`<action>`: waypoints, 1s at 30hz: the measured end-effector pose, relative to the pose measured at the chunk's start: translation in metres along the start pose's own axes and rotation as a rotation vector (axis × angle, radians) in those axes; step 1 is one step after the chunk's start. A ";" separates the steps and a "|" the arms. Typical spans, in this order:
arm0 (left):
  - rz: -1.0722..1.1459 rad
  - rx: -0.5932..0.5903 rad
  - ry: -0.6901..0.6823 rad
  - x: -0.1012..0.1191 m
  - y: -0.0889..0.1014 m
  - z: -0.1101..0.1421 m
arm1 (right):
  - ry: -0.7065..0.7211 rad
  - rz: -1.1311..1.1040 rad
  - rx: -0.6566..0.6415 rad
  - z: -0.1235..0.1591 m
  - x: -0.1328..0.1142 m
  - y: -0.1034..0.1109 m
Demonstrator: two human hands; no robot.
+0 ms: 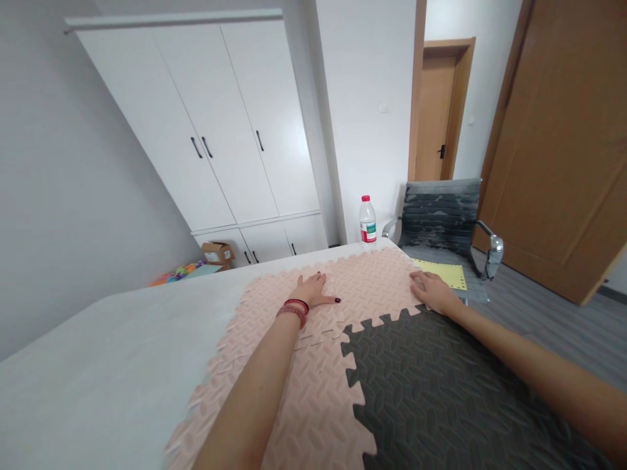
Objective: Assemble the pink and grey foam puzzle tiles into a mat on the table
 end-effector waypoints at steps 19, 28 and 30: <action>-0.042 0.171 -0.051 0.042 0.006 0.078 | -0.024 -0.008 -0.001 0.001 0.001 0.001; -0.012 0.044 -0.019 0.020 0.000 0.097 | -0.047 -0.015 0.008 0.003 0.003 0.004; -0.022 0.014 0.009 0.017 -0.002 0.096 | -0.053 -0.016 0.004 0.004 0.003 0.004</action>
Point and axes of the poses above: each hand's wrist, its own z-axis away from the middle knuckle, its own y-axis out of the back of the hand, x = y × z, the point moved 8 cm from there along -z, towards the middle knuckle, and after that the axes turned 7 degrees about z, right-handed, at the moved point
